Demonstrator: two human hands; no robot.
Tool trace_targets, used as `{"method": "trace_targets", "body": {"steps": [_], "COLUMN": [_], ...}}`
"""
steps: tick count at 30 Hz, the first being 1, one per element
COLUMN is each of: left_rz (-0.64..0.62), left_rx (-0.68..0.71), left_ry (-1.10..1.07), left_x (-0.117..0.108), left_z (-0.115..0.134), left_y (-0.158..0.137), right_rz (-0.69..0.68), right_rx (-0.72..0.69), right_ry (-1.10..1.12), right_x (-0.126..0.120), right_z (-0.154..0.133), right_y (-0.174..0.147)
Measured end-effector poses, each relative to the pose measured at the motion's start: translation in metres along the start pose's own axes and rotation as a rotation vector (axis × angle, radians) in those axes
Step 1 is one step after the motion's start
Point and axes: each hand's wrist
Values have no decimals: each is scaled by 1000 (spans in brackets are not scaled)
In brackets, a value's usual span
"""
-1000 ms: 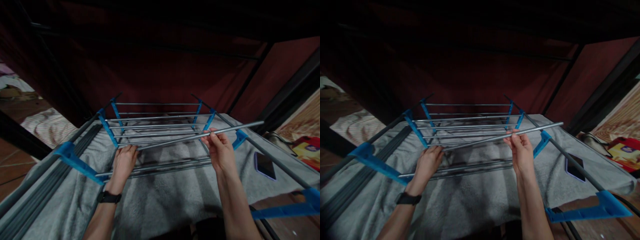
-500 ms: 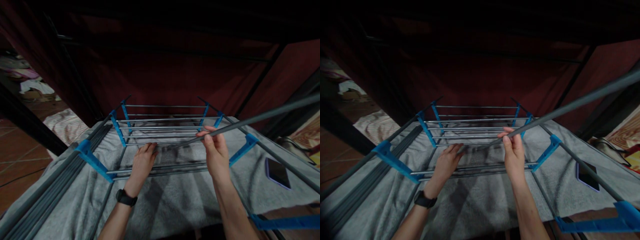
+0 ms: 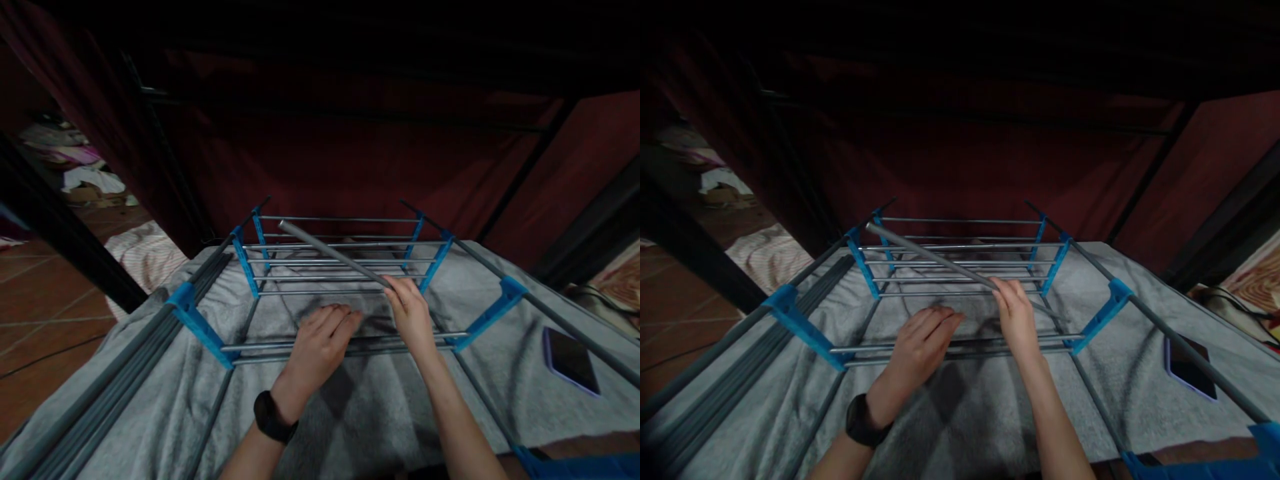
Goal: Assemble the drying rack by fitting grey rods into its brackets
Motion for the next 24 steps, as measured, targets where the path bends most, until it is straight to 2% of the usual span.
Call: {"method": "trace_targets", "body": {"steps": [4, 6, 15, 19, 24], "left_rz": [50, 25, -295, -312, -327], "left_rx": [32, 11, -147, -187, -271], "left_ry": [122, 156, 171, 141, 110], "left_x": [2, 5, 15, 11, 3], "left_z": [6, 3, -15, -23, -34], "left_y": [4, 5, -9, -15, -20], "right_rz": [-123, -160, -233, -165, 25], "right_rx": [-70, -112, -231, -233, -122], "right_ry": [-148, -219, -398, -417, -496], "right_x": [13, 17, 29, 25, 7], "right_z": [17, 23, 18, 30, 67], "right_y": [-7, -10, -26, -24, -17]}}
Point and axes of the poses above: each hand's wrist, its own y-axis towards the middle knuckle, its own x-axis out of the palm, z = x × y, and after that the axes turned 15 degrees about x, right-handed
